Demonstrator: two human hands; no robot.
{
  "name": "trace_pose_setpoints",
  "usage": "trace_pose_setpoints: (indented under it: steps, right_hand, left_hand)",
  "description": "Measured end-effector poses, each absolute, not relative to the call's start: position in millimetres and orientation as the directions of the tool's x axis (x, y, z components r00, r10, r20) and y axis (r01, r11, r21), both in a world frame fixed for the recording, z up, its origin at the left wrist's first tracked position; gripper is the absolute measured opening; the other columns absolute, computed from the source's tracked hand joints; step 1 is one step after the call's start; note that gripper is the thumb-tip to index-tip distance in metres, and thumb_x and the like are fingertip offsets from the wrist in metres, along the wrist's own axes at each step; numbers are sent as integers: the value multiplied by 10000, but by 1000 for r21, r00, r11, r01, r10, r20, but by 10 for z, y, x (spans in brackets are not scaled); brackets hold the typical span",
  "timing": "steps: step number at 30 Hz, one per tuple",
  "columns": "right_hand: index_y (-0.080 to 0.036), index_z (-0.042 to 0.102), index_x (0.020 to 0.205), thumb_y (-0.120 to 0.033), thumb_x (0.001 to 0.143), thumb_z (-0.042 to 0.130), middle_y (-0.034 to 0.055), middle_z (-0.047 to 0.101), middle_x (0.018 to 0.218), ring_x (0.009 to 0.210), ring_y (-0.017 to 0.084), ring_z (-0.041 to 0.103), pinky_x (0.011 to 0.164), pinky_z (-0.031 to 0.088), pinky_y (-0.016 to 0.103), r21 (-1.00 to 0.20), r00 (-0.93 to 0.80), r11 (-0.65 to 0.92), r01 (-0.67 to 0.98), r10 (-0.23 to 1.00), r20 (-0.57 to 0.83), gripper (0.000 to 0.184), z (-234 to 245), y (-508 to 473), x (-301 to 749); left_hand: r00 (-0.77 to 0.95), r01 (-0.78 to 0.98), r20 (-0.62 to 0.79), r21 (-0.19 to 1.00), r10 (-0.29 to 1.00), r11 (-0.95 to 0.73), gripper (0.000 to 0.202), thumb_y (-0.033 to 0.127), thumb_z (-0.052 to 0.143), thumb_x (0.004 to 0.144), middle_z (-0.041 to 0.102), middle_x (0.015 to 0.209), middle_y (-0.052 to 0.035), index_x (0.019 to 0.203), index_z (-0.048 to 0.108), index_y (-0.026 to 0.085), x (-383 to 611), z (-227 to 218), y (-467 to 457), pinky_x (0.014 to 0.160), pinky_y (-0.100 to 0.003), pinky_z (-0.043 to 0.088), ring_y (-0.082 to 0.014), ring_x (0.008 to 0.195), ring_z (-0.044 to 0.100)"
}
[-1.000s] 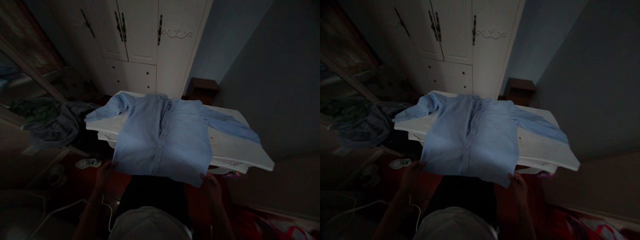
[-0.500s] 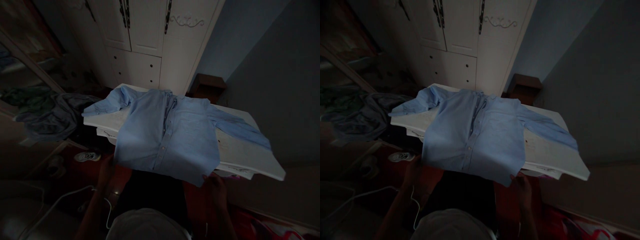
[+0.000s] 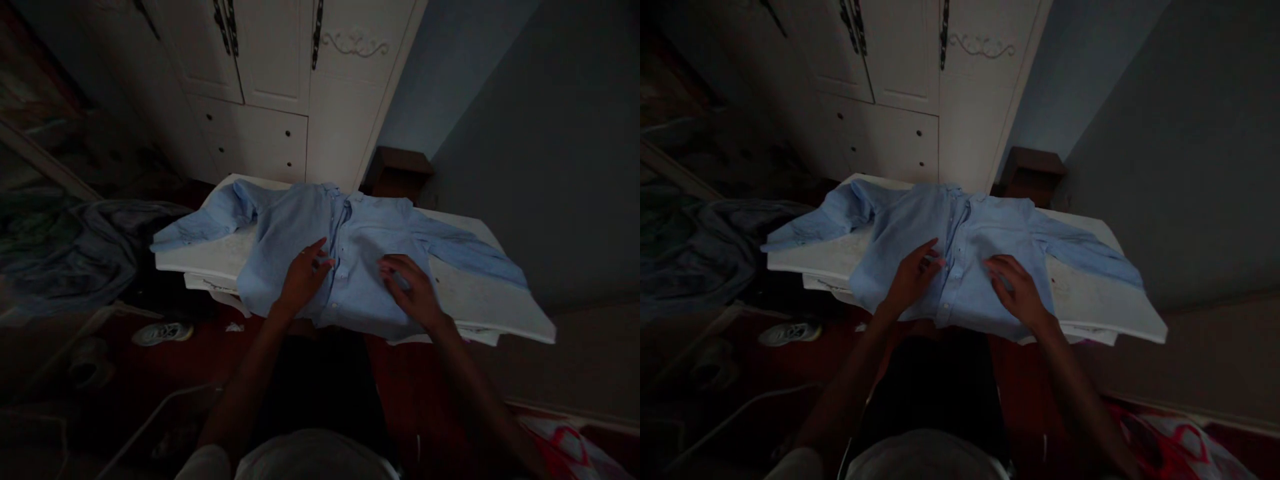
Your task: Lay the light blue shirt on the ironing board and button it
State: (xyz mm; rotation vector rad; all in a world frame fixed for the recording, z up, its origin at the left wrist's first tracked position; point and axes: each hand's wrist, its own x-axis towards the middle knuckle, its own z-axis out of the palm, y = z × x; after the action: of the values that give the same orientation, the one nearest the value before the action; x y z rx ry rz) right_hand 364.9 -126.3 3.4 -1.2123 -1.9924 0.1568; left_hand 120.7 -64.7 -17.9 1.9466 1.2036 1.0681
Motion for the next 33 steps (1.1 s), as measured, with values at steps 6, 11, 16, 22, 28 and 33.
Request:
trace_pose_setpoints:
  steps: [6, 11, 16, 22, 28, 33]
  right_hand:
    - [-248, 531, 1261, -142, 861, 526, 77, 609, 1230, 1191, 241, 515, 1021, 364, 462, -368, -661, 716, 593, 694, 284, 414, 50, -570, 3418]
    - [-214, 606, 1169, -185, 822, 640, 81, 637, 1093, 1075, 239, 535, 969, 330, 442, -309, -763, 751, 583, 637, 109, 350, 31, -336, 3376]
    - [-235, 698, 898, -306, 886, 644, 20, 614, 817, 890, 199, 511, 884, 305, 395, -178, -803, 822, 540, 567, 183, 90, 86, -165, 3388]
    - [-188, 647, 779, -280, 937, 535, 55, 617, 808, 843, 203, 489, 792, 348, 363, 61, -791, 829, 556, 504, 348, 214, 26, -216, 3357]
    - [-202, 612, 752, -192, 897, 501, 43, 661, 825, 823, 189, 523, 820, 372, 367, 109, -776, 856, 506, 396, 492, 183, -209, -293, 3350]
    - [-184, 631, 958, -161, 914, 469, 53, 678, 912, 906, 190, 552, 875, 359, 395, -51, -807, 889, 454, 435, 400, 169, -245, -299, 3374]
  left_hand:
    - [495, 685, 82, 575, 865, -447, 226, 260, 600, 881, 670, 1049, -74, 1070, 714, 209, 1343, -126, -461, 876, -324, 494, -203, 946, 644]
    - [604, 682, 38, 492, 796, -541, 239, 260, 627, 866, 654, 1067, -83, 1082, 712, 207, 1191, -137, -410, 881, -322, 487, -210, 973, 635]
    - [624, 584, 97, 601, 775, -546, 156, 206, 609, 868, 676, 967, -60, 944, 745, 210, 1068, -238, -356, 850, -308, 488, -188, 915, 633]
    - [504, 455, 251, 736, 827, -501, 136, 158, 616, 860, 659, 853, -40, 881, 740, 211, 1123, -286, -369, 761, -292, 493, -161, 812, 615]
    - [516, 347, 337, 759, 788, -551, 162, 133, 607, 859, 649, 937, -53, 899, 743, 211, 1212, -343, -368, 808, -289, 504, -157, 876, 615]
    - [560, 360, 277, 767, 781, -531, 195, 89, 573, 860, 685, 939, -51, 901, 731, 195, 1246, -413, -377, 836, -295, 502, -164, 894, 634]
